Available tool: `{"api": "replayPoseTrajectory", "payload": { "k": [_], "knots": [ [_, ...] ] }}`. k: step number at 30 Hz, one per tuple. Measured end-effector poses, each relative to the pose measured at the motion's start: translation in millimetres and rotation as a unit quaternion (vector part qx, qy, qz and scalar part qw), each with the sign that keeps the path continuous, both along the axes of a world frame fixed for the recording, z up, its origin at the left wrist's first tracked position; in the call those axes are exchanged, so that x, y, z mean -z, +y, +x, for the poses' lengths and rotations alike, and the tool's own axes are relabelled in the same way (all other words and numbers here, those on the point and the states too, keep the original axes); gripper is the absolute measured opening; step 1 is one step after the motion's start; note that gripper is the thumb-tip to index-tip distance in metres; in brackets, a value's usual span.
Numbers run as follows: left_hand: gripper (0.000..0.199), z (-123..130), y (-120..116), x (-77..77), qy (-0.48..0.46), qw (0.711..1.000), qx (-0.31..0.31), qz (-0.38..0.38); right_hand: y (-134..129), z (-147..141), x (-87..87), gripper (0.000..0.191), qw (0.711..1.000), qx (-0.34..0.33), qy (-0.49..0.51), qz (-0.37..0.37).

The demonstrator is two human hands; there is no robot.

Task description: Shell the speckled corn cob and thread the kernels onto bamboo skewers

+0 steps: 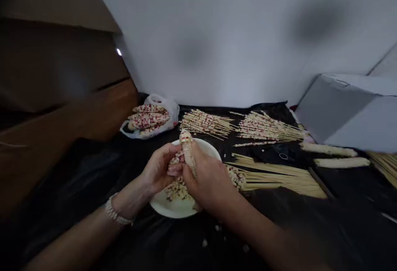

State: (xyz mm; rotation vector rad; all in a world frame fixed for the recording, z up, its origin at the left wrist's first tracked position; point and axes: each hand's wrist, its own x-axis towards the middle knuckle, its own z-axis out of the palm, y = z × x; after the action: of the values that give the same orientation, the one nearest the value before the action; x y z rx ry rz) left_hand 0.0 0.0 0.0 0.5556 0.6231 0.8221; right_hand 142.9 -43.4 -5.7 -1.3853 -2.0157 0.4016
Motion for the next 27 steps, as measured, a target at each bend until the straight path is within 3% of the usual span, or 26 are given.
{"api": "replayPoseTrajectory", "payload": {
  "k": [7, 15, 27],
  "knots": [
    [0.011, -1.7, 3.7, -0.9, 0.005, 1.0, 0.019, -0.011, -0.5, -1.6, 4.7, 0.064, 0.997, 0.017, -0.058, 0.044],
    [0.012, -1.8, 4.9, 2.0, 0.018, 1.0, 0.016, -0.013, -6.7, -7.8, 8.0, 0.062, 0.987, 0.054, -0.141, 0.046],
    [0.011, -0.3, 2.7, 2.6, 0.036, 0.999, 0.001, -0.017, -4.5, -2.8, 1.1, 0.062, 0.994, 0.026, -0.102, 0.018]
  ]
}}
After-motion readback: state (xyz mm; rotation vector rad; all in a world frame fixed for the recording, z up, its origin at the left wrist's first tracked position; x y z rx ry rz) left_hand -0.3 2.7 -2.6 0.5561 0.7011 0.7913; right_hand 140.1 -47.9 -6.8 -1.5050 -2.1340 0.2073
